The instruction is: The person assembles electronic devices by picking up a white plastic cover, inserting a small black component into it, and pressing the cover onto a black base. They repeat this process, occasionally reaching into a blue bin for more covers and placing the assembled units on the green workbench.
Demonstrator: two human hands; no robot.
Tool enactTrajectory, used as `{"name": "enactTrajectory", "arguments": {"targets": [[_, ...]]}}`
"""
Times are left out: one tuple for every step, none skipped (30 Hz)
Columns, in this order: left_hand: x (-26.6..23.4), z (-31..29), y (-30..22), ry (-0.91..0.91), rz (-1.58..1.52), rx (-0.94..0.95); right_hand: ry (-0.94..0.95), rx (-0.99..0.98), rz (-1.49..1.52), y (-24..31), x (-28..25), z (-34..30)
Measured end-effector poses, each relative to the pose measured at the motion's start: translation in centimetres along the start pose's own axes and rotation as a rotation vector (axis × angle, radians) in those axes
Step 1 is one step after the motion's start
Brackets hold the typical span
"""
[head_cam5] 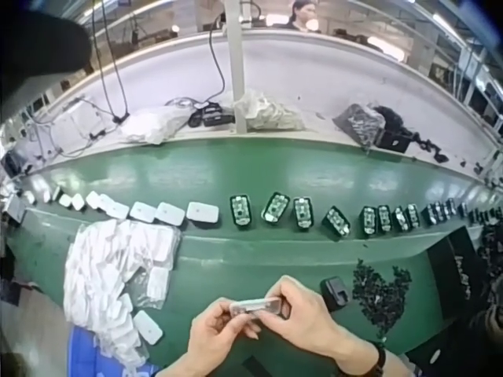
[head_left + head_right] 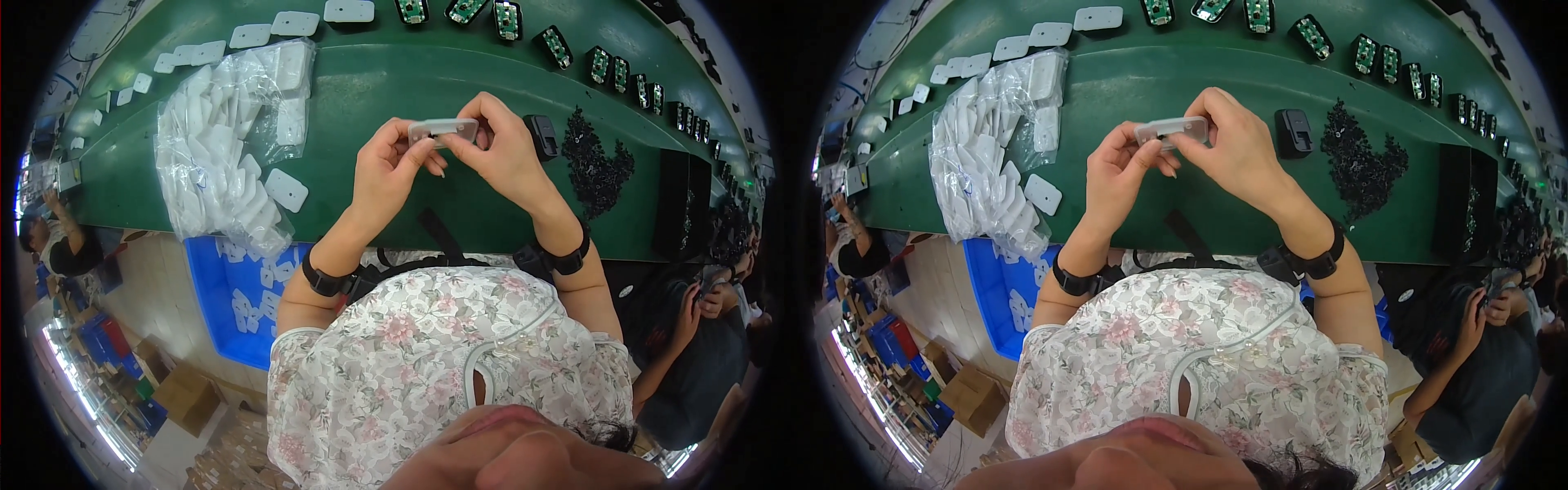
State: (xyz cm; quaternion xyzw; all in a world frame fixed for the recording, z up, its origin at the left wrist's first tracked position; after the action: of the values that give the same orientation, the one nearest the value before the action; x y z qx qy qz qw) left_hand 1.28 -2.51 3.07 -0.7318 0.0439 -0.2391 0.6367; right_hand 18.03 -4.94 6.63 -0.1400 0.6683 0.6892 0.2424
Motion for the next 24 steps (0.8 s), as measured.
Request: {"name": "enactTrajectory", "arguments": {"targets": [[0.0, 0.1, -0.3, -0.002, -0.001, 0.002, 0.012, 0.026, 0.065, -0.4, 0.1, 0.3], [0.0, 0.2, -0.7, -0.037, -0.044, -0.038, 0.016, 0.021, 0.064, -0.7, 0.0, 0.8], [-0.2, 0.4, -0.9, -0.071, -0.086, -0.08, 0.087, 0.061, 0.147, -1.2, 0.1, 1.4], [-0.7, 0.7, -0.7, -0.077, -0.088, -0.077, 0.16, 0.099, 0.228, -1.5, 0.3, 2.2], [-1.8, 1.2, -0.1, -0.121, -0.055, -0.043, 0.167, 0.094, 0.227, -1.7, 0.5, 3.3], [-2.6, 1.9, 0.4, -0.155, -0.021, -0.012, 0.114, 0.025, 0.223, -2.0, 0.4, 4.9], [-3.5, 2.4, 0.6, -0.16, -0.022, -0.007, 0.067, -0.05, 0.22, -2.1, 0.7, 6.5], [-4.5, 2.9, 0.6, -0.231, 0.21, -0.013, -0.041, -0.16, 0.02, -2.2, 0.6, 8.9], [-5.4, 3.3, 0.8, -0.298, 0.441, -0.02, -0.153, -0.266, -0.182, -2.0, 0.6, 11.1], [-5.8, 3.7, 1.1, -0.33, 0.565, 0.024, -0.194, -0.222, -0.361, -0.8, 0.8, 12.7], [-6.3, 3.7, 1.3, -0.319, 0.563, 0.043, -0.243, -0.178, -0.539, 0.8, 1.2, 14.0], [-6.3, 3.9, 1.1, -0.312, 0.794, 0.242, -0.258, -0.23, -0.664, 0.2, 1.6, 15.6], [-5.1, 4.7, 0.4, -0.319, 1.001, 0.457, -0.268, -0.288, -0.805, -0.6, 1.0, 17.4], [-4.8, 5.2, 0.1, -0.278, 1.048, 0.42, -0.171, -0.233, -0.818, -0.8, 1.1, 18.6], [-4.4, 4.9, -0.7, -0.257, 1.037, 0.458, -0.066, -0.179, -0.821, -0.4, 1.4, 19.4], [-4.0, 4.7, -0.8, -0.251, 1.13, 0.43, -0.047, -0.181, -0.811, -0.7, 1.6, 19.7], [-3.7, 4.7, -1.0, -0.25, 1.224, 0.398, -0.022, -0.181, -0.801, -0.6, 1.4, 19.9], [-3.6, 4.5, -1.2, -0.246, 1.239, 0.449, -0.02, -0.16, -0.728, -0.2, 1.3, 19.9], [-3.9, 3.9, -1.2, -0.251, 1.257, 0.483, -0.002, -0.142, -0.65, 0.2, 1.6, 19.1], [-4.2, 3.6, -1.1, -0.242, 1.31, 0.48, -0.003, -0.086, -0.517, 0.2, 1.7, 18.2], [-4.1, 3.2, -0.9, -0.241, 1.304, 0.473, 0.004, -0.08, -0.522, -0.1, 1.8, 17.0], [-4.1, 3.2, -0.9, -0.288, 1.301, 0.495, 0.023, -0.154, -0.304, -0.6, 1.3, 15.8], [-4.1, 3.1, -1.0, -0.337, 1.303, 0.512, 0.045, -0.226, -0.08, -1.2, 0.9, 14.5], [-4.2, 2.8, -1.1, -0.318, 1.329, 0.513, 0.031, -0.27, -0.024, -1.7, 0.4, 13.1]]}}
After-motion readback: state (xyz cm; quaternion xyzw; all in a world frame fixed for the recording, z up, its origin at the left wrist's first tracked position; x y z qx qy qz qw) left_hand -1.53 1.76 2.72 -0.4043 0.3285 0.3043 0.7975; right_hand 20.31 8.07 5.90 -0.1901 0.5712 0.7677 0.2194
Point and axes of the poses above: each hand's wrist, its own z-axis towards the middle knuckle, its own x-axis out of the palm, y = z × x, the point moved 2 cm from there along z, towards the middle knuckle, and after that the axes turned 6 degrees about -y, right-handed, at the moved point
